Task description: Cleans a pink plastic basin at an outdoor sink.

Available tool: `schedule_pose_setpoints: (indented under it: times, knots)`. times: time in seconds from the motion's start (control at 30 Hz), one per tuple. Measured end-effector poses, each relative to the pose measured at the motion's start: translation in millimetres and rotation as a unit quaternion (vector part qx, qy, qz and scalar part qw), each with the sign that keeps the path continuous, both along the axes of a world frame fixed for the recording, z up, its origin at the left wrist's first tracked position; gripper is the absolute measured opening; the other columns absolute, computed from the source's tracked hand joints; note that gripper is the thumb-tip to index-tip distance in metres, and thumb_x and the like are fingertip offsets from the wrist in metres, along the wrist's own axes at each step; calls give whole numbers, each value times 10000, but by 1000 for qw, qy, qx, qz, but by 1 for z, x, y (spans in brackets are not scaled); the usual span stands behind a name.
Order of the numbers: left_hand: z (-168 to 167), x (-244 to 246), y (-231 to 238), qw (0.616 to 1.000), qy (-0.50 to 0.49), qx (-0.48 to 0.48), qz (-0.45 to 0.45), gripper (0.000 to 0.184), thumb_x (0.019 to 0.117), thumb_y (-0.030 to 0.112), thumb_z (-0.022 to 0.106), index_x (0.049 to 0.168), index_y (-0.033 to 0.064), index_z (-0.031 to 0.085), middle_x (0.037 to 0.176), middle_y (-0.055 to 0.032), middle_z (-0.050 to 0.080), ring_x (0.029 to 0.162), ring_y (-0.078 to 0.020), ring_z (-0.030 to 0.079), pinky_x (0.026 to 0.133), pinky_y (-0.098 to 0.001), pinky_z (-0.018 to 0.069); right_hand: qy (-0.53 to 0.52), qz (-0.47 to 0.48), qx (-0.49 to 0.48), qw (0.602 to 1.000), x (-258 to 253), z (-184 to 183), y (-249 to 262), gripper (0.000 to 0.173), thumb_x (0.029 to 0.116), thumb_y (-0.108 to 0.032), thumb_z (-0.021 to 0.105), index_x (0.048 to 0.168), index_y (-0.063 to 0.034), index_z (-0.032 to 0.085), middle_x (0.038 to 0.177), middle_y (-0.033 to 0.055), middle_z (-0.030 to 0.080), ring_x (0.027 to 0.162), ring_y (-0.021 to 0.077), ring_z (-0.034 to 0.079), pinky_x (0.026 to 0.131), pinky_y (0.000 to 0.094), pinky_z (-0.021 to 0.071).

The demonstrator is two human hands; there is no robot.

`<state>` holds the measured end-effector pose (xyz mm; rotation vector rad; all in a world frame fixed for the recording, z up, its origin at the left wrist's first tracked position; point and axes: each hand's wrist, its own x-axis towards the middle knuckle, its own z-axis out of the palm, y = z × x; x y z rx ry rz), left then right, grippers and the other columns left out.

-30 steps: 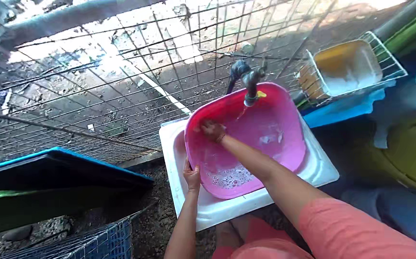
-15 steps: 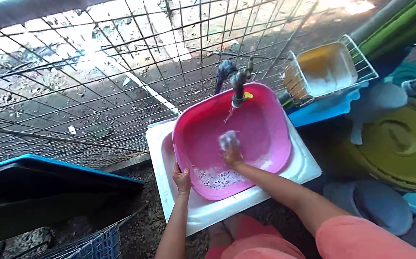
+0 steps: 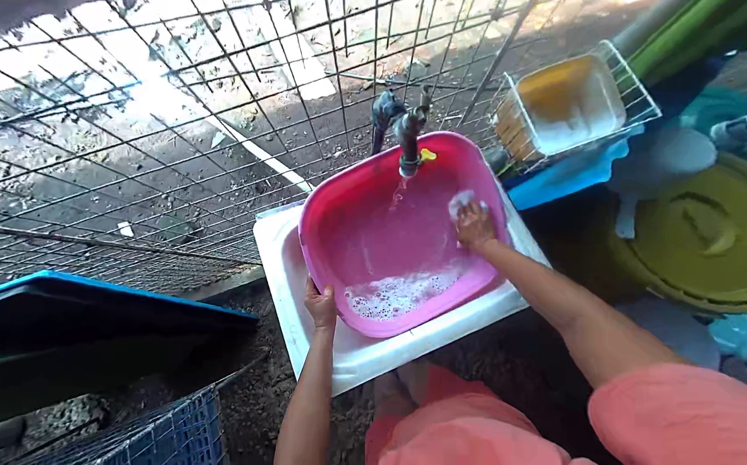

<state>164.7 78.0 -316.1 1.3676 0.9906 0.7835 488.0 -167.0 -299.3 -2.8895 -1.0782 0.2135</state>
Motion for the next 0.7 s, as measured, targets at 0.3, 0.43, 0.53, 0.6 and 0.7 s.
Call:
schedule_pose_setpoints:
  times: [0.3, 0.43, 0.53, 0.6, 0.7]
  knots:
    - [-10, -6, -6, 999, -28, 1, 24, 450, 896, -31, 586, 1304, -167, 455, 1058, -188, 657, 908, -73, 655, 826, -230, 547, 270, -175, -216, 922, -171, 24, 46, 769, 975, -334, 600, 1445, 221, 350, 1491, 455, 350, 1392, 604, 367, 1102, 701, 344]
    - [-11, -9, -9, 997, -54, 19, 42, 211, 996, 66, 489, 1085, -119, 536, 873, -40, 599, 800, 12, 605, 775, -175, 528, 345, -52, -176, 920, -245, 16, 87, 713, 1013, -312, 540, 1452, 221, 363, 1543, 477, 249, 1479, 631, 167, 1195, 741, 96]
    - [-7, -9, -7, 998, -23, 47, 27, 414, 1076, 137, 300, 1219, -200, 495, 1072, -192, 612, 991, -67, 601, 944, -219, 484, 329, 98, -46, 938, -260, 7, 128, 555, 1039, -270, 502, 1474, 74, 480, 1553, 331, 410, 1487, 510, 313, 1201, 701, 199]
    - [-5, -11, -7, 998, 6, 56, 7, 478, 1082, 150, 244, 1342, -205, 432, 1251, -298, 583, 1153, -175, 599, 1042, -280, 463, 265, 123, 65, 954, -239, -5, 172, 583, 1073, -276, 417, 1590, -18, 342, 1671, 235, 260, 1571, 411, 182, 1266, 621, 138]
    - [0, -10, -7, 999, 12, 43, 6, 471, 1094, 110, 276, 1411, -214, 406, 1376, -357, 533, 1277, -222, 572, 1107, -287, 420, 140, 94, 203, 965, -192, -5, 239, 585, 1047, -242, 494, 1567, 2, 381, 1656, 255, 282, 1559, 429, 206, 1263, 597, 180]
